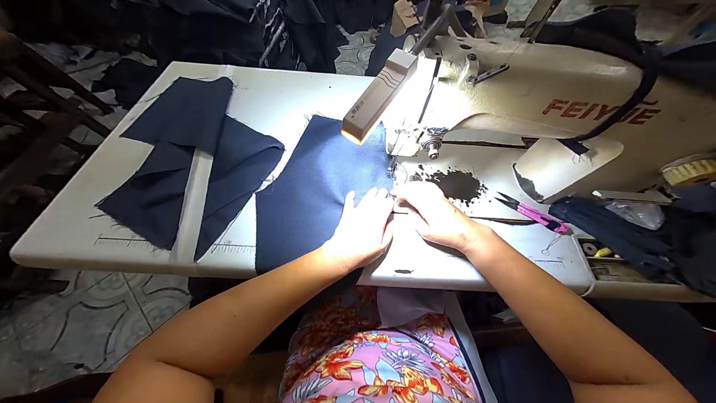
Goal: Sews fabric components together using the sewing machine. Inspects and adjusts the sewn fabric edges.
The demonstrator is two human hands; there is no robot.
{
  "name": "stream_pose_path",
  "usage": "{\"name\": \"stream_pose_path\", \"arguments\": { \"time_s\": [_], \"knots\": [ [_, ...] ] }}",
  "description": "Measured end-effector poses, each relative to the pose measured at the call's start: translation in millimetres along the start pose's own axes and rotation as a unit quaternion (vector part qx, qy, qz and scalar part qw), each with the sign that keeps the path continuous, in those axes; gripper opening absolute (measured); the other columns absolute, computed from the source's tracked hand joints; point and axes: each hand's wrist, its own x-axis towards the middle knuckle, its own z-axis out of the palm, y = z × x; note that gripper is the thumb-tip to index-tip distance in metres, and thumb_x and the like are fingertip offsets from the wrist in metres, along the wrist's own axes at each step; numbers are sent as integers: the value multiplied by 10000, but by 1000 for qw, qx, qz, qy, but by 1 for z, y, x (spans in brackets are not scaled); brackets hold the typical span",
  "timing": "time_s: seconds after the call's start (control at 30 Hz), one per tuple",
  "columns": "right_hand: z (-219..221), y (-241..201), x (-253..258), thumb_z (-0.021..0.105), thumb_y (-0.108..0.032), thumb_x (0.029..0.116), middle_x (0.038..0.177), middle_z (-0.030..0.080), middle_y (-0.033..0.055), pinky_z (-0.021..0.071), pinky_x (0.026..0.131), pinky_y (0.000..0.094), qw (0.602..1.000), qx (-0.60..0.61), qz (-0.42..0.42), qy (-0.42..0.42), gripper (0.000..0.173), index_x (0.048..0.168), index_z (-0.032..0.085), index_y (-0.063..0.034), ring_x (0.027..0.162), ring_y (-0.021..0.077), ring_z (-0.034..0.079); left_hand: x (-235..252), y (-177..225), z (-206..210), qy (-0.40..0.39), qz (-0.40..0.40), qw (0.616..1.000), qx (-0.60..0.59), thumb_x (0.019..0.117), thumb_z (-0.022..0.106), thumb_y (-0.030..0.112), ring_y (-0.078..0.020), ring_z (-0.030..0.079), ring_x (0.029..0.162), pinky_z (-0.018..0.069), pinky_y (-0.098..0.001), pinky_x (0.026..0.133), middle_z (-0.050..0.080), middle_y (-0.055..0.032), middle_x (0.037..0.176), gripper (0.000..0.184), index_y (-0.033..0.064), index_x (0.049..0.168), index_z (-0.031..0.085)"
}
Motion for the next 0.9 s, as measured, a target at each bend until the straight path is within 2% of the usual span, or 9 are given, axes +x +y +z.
{"name": "stream_pose_path", "arguments": {
  "time_s": [0.13, 0.27, 0.33, 0.43, 0.57, 0.67, 0.77, 0.83, 0.9],
  "knots": [
    [-1, 0, 4, 489, -81, 923, 1268, 682, 174, 391, 1111, 535, 1000, 8, 21, -3, 420, 1296, 655, 14, 1240, 340, 610, 3, -9, 2, 2, 5, 1000, -20, 1021, 459, 282, -366, 452, 1450, 242, -733, 1140, 558, -170, 1485, 448, 36, 1359, 623],
    [3, 3, 5, 478, -105, 959, 1309, 679, 168, 402, 1092, 551, 1000, -6, 13, 6, 343, 1179, 715, 8, 1252, 342, 612, 17, -17, -3, -22, -4, 1000, -22, 1031, 439, 262, -349, 414, 1479, 214, -720, 1158, 523, -166, 1521, 453, 47, 1395, 602],
    [-2, -2, 2, 501, -124, 962, 1234, 698, 156, 434, 1061, 552, 998, -45, 41, 13, 322, 1173, 719, -14, 1214, 337, 626, 26, -22, -5, -36, -7, 999, -25, 1040, 426, 257, -345, 394, 1491, 200, -715, 1167, 512, -165, 1530, 445, 47, 1394, 595],
    [-21, -13, -14, 592, -61, 955, 1194, 697, 202, 479, 1012, 603, 981, -98, 160, 49, 242, 1156, 716, -3, 1197, 398, 630, 40, -32, -5, -36, -2, 999, -29, 1038, 417, 246, -340, 399, 1489, 202, -708, 1172, 520, -153, 1525, 443, 47, 1394, 590],
    [-58, -1, -64, 622, -107, 1002, 1275, 632, 312, 463, 1001, 676, 913, -162, 364, 91, 290, 1228, 669, 67, 1231, 507, 584, 58, -42, -13, -67, -2, 997, -34, 1044, 411, 199, -336, 380, 1497, 184, -690, 1188, 488, -154, 1548, 453, 29, 1445, 537],
    [-73, 10, -91, 617, -92, 1004, 1268, 620, 360, 449, 987, 702, 855, -202, 474, 62, 317, 1257, 649, 95, 1223, 539, 584, 72, -55, -13, -52, 19, 998, -37, 1018, 447, 178, -358, 499, 1390, 285, -691, 1135, 595, -183, 1386, 364, 15, 1301, 608],
    [-75, 17, -98, 572, -101, 1037, 1154, 663, 358, 472, 939, 690, 838, -228, 495, 16, 253, 1121, 702, 99, 1169, 537, 614, 82, -66, -12, -21, 38, 998, -53, 973, 498, 174, -385, 563, 1280, 359, -659, 1070, 638, -213, 1246, 322, -8, 1202, 633],
    [-75, 18, -95, 537, -101, 1053, 1095, 671, 358, 490, 904, 679, 838, -246, 488, 4, 266, 1040, 705, 105, 1128, 532, 633, 84, -66, -13, -38, 19, 998, -53, 992, 479, 209, -375, 472, 1396, 284, -662, 1138, 570, -207, 1400, 420, -4, 1341, 575],
    [-73, 19, -92, 493, -79, 1060, 1026, 671, 365, 503, 843, 680, 853, -247, 459, 23, 287, 1000, 689, 121, 1048, 544, 658, 85, -65, -15, -73, 3, 996, -45, 1030, 416, 242, -338, 315, 1526, 151, -686, 1194, 441, -143, 1584, 511, 38, 1492, 493]
  ]
}}
